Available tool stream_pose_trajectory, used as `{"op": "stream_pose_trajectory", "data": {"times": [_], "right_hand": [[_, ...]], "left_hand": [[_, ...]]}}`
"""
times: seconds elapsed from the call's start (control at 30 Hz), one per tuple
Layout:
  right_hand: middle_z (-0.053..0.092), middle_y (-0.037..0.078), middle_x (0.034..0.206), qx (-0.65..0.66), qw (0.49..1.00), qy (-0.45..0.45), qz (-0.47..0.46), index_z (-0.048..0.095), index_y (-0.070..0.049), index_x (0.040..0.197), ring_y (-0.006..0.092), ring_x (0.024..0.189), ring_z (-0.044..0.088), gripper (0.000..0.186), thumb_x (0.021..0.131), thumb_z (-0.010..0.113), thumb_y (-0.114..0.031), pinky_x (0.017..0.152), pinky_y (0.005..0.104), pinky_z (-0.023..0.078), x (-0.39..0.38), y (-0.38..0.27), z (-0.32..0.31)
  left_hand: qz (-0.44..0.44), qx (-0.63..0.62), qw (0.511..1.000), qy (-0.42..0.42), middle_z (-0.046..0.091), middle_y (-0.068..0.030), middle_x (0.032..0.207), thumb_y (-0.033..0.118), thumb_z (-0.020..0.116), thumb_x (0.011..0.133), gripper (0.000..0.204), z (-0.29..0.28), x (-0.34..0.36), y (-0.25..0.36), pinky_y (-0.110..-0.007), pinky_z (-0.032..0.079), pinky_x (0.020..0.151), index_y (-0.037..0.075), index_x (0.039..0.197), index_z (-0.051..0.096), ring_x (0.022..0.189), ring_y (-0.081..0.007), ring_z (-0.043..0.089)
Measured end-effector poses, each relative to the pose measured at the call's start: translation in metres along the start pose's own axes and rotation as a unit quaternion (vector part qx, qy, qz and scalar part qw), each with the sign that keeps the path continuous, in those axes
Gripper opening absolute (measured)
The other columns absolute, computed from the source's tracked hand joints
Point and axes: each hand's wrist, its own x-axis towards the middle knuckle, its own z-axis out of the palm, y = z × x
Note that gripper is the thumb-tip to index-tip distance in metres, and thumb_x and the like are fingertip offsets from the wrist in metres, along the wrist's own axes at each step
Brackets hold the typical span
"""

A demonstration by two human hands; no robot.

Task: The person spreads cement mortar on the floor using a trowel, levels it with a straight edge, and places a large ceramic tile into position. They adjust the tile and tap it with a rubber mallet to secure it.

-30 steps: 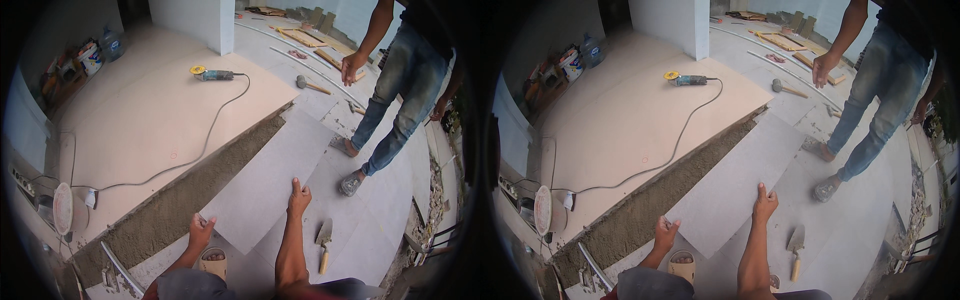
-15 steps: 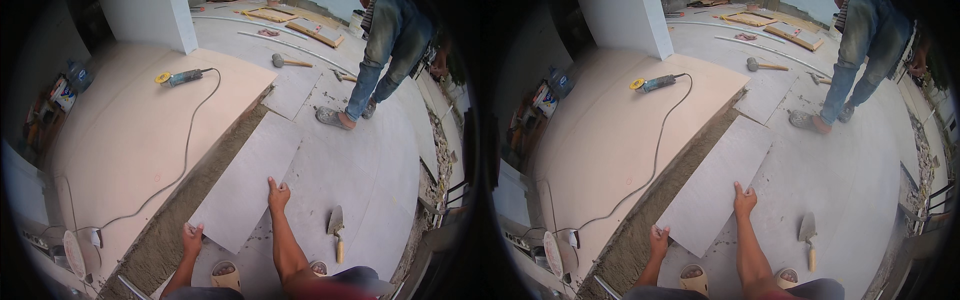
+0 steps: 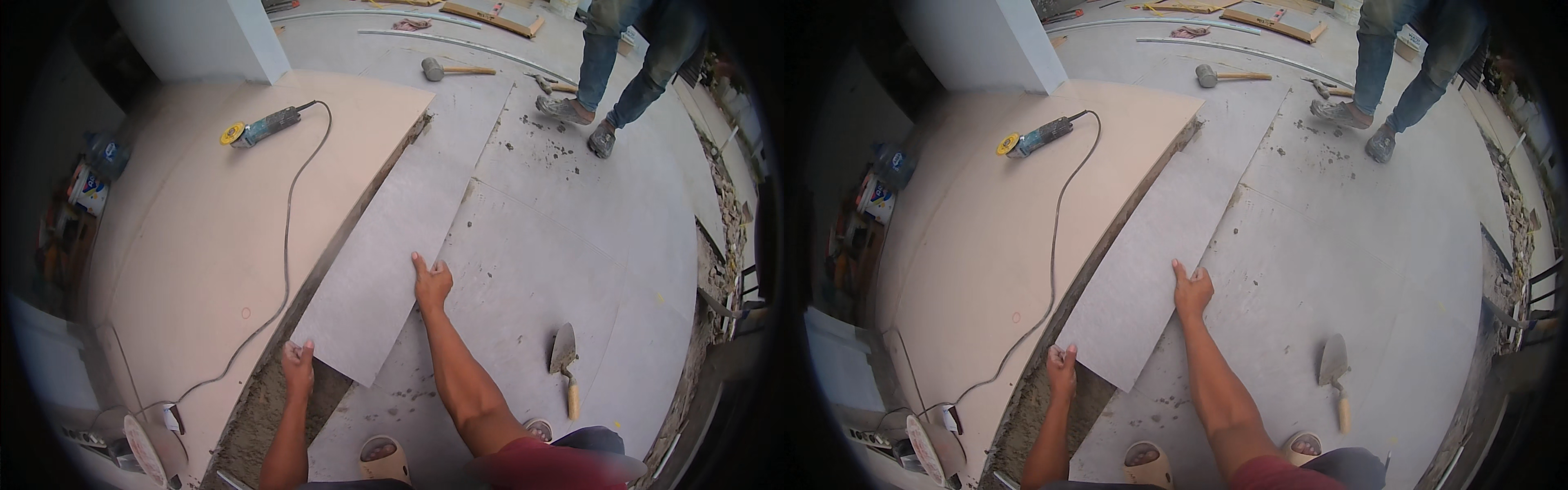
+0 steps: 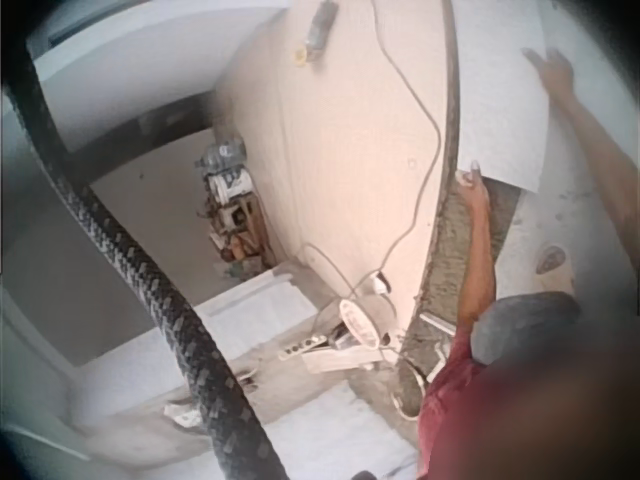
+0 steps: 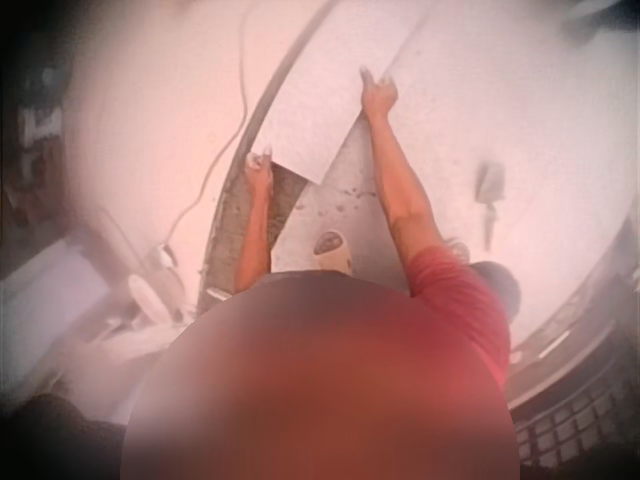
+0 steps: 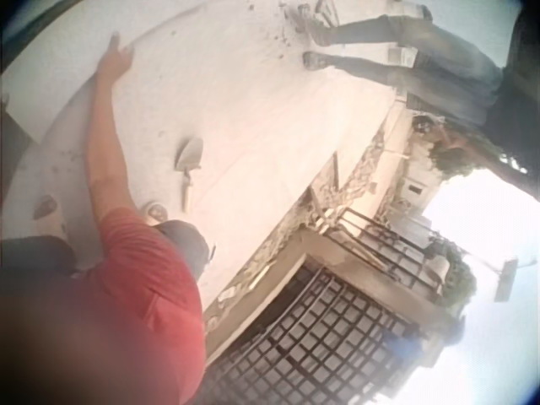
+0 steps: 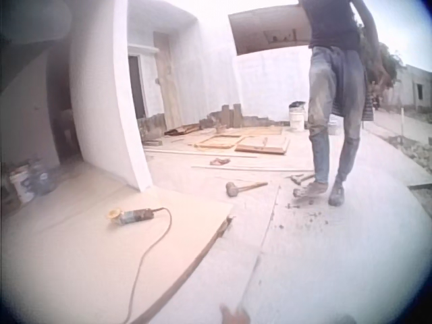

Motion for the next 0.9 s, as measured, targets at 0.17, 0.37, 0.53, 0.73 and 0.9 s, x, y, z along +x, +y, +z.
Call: {"op": "stream_pose_trajectory", "data": {"times": [0.17, 0.37, 0.53, 0.73, 0.9], "right_hand": [[0.036, 0.007, 0.058, -0.015, 1.000, -0.013, 0.018, 0.033, -0.003, 0.059, 0.0186, 0.059, 0.032, 0.067, 0.079, 0.083, -0.043, 0.054, 0.0397, 0.034, -0.004, 0.003, 0.008], [0.057, 0.016, 0.070, -0.143, 0.987, -0.054, 0.044, 0.048, -0.002, 0.065, 0.0347, 0.066, 0.057, 0.062, 0.081, 0.074, -0.056, 0.064, 0.0471, 0.045, -0.004, 0.002, 0.013], [0.068, 0.020, 0.086, -0.286, 0.946, -0.148, 0.038, 0.064, 0.000, 0.080, 0.0390, 0.085, 0.068, 0.064, 0.087, 0.063, -0.064, 0.077, 0.0485, 0.052, 0.006, -0.005, 0.006], [0.071, 0.021, 0.093, -0.354, 0.909, -0.218, 0.023, 0.069, 0.003, 0.091, 0.0374, 0.090, 0.070, 0.066, 0.088, 0.062, -0.063, 0.079, 0.0458, 0.056, 0.012, -0.024, 0.003], [0.071, 0.026, 0.097, -0.400, 0.869, -0.290, 0.025, 0.072, 0.005, 0.094, 0.0396, 0.094, 0.070, 0.067, 0.090, 0.061, -0.061, 0.080, 0.0453, 0.057, 0.028, -0.026, 0.000]], "left_hand": [[0.000, 0.021, 1.000, 0.010, 0.033, 0.0054, 0.076, 0.030, 0.072, 0.094, 0.040, -0.005, 0.014, -0.018, -0.025, 0.029, 0.059, 0.012, 0.083, 0.038, 0.069, -0.0072, 0.029], [0.001, -0.020, 1.000, 0.022, 0.034, 0.0051, 0.078, 0.024, 0.070, 0.095, 0.036, -0.005, 0.027, -0.030, -0.025, 0.030, 0.062, 0.011, 0.084, 0.039, 0.071, -0.0073, 0.030], [-0.020, -0.028, 0.998, 0.050, 0.038, 0.0041, 0.078, 0.021, 0.070, 0.094, 0.031, 0.005, 0.039, -0.030, -0.024, 0.032, 0.063, 0.009, 0.085, 0.043, 0.072, -0.0077, 0.032], [-0.050, -0.015, 0.997, 0.063, 0.037, 0.0062, 0.074, 0.020, 0.070, 0.094, 0.031, 0.004, 0.045, -0.041, -0.023, 0.028, 0.057, 0.010, 0.082, 0.043, 0.065, -0.0058, 0.030], [-0.115, 0.001, 0.992, 0.056, 0.042, 0.0061, 0.073, 0.022, 0.072, 0.093, 0.028, 0.003, 0.050, -0.046, -0.023, 0.029, 0.054, 0.007, 0.086, 0.049, 0.061, -0.0048, 0.033]]}}
